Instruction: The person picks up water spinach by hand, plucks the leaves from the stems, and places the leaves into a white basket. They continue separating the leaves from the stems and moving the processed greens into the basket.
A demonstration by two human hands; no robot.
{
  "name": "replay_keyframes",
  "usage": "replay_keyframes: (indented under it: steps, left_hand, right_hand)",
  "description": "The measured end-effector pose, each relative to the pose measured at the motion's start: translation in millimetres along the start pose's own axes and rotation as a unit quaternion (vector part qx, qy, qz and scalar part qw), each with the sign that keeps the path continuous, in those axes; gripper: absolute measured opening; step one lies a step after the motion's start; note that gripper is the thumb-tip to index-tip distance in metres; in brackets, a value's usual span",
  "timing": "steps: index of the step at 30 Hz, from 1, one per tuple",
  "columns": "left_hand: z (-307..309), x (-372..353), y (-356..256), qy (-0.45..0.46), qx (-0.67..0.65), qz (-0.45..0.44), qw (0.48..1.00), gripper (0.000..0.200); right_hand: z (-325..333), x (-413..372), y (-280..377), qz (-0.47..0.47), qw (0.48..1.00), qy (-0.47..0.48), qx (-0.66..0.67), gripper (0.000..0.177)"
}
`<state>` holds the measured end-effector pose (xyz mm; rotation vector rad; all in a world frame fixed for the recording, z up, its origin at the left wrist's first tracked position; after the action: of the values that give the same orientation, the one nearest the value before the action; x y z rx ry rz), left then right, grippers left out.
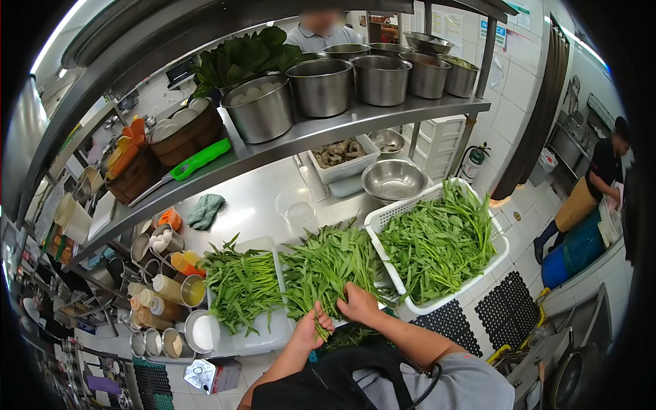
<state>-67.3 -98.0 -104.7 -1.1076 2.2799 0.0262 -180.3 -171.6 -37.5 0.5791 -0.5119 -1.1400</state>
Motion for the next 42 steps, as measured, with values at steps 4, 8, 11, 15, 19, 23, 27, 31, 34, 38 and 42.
replay_keyframes:
  steps: [4, 8, 11, 15, 19, 23, 27, 31, 34, 38, 42]
  left_hand:
    - [9.0, -1.4, -3.8, -0.068, 0.013, -0.028, 0.997, 0.043]
    - [6.5, -0.8, -4.6, -0.067, 0.026, -0.020, 0.997, 0.041]
    - [5.3, 1.2, -4.6, -0.055, 0.029, -0.013, 0.998, 0.040]
    - [5.6, 0.9, -9.3, -0.054, 0.060, -0.035, 0.996, 0.037]
    - [1.4, 0.7, -12.7, -0.046, 0.113, -0.055, 0.991, 0.032]
    - [-14.6, -3.1, -11.2, -0.070, 0.222, -0.098, 0.968, 0.026]
    - [-26.4, -8.7, -12.2, -0.108, 0.325, -0.141, 0.929, 0.023]
    - [-15.3, -10.5, -9.9, -0.142, 0.415, -0.120, 0.891, 0.019]
    - [-10.0, -9.5, -6.2, -0.136, 0.415, -0.107, 0.893, 0.018]
    - [-17.2, -11.9, -10.1, -0.082, 0.327, -0.119, 0.934, 0.020]
    - [-25.4, -18.4, -22.7, -0.085, 0.292, -0.128, 0.944, 0.020]
  right_hand:
    - [-0.5, 2.0, -1.5, -0.019, 1.000, 0.011, 0.008, 0.034]
    - [0.7, 7.3, -2.9, 0.039, 0.999, -0.024, -0.004, 0.028]
    - [12.0, 9.8, -6.0, 0.050, 0.997, -0.047, 0.022, 0.027]
    - [11.2, 16.5, -30.8, -0.002, 0.985, -0.015, 0.170, 0.030]
    - [12.2, 6.6, -17.4, -0.102, 0.877, 0.067, 0.465, 0.022]
    - [-7.9, -4.2, -7.9, -0.095, 0.848, 0.101, 0.512, 0.015]
    - [-33.4, -17.2, -12.1, -0.129, 0.840, 0.106, 0.516, 0.014]
    - [-44.5, -25.2, -16.9, -0.142, 0.855, 0.122, 0.483, 0.016]
    - [-35.8, -27.0, -9.8, -0.136, 0.855, 0.131, 0.482, 0.018]
    - [-30.5, -25.8, -13.3, -0.146, 0.819, 0.114, 0.544, 0.017]
    - [-34.3, -25.7, -19.1, -0.138, 0.821, 0.123, 0.540, 0.016]
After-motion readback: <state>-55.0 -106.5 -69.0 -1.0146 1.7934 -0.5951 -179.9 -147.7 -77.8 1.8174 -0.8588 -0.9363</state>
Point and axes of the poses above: each hand's wrist, its own x-axis towards the middle knuckle, its own z-axis out of the back of the hand, y = z × x, the point moved 10 cm from there along x, towards the middle knuckle, and after that the axes turned 6 degrees about z, right-handed, at the moved point
